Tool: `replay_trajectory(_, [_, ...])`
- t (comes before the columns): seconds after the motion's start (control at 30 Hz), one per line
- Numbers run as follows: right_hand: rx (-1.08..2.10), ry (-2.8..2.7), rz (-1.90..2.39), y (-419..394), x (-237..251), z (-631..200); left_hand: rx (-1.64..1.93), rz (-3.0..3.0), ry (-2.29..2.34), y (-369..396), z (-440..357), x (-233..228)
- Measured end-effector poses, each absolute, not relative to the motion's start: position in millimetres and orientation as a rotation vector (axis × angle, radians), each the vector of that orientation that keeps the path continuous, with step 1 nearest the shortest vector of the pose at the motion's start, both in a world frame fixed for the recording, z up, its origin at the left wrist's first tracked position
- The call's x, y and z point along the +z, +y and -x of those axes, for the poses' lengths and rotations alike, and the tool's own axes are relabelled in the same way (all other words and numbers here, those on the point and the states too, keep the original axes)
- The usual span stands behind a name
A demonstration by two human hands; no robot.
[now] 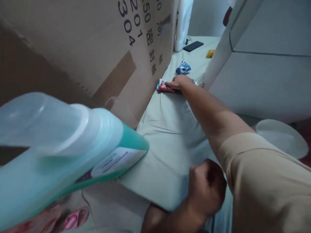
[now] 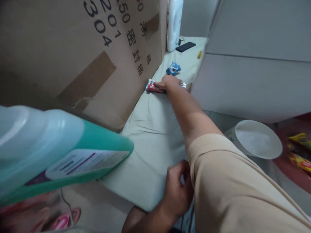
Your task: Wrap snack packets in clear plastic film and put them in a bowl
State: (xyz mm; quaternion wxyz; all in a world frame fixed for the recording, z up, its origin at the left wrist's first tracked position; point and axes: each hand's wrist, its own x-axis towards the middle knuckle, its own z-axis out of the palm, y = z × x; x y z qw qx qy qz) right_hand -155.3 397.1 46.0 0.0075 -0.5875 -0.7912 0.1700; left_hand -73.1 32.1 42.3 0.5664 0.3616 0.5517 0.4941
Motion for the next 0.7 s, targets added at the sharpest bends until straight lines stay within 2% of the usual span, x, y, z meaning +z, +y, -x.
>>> replay_trajectory(0.27, [0.575,-2.902,1.624,238.2,75.3,135.6,1.373,-0.852,1.336,33.0,65.3,46.8])
replay_trajectory(0.33, [0.43,-2.946,1.467,220.4,86.1,124.7,1.408,-0.816,1.322,30.1,62.2,48.8])
replay_trajectory(0.47, [0.295,-2.663,1.271,263.0,93.1,120.8,1.359,-0.783,1.226,22.7,57.9,52.2])
replay_trajectory(0.6, [0.323,-2.433,1.469,354.0,72.3,137.1,1.249,-0.787,1.203,26.9,65.8,49.8])
replay_trajectory(0.7, [0.374,-2.439,1.623,393.2,40.3,145.0,1.203,-0.718,1.262,35.1,74.9,49.5])
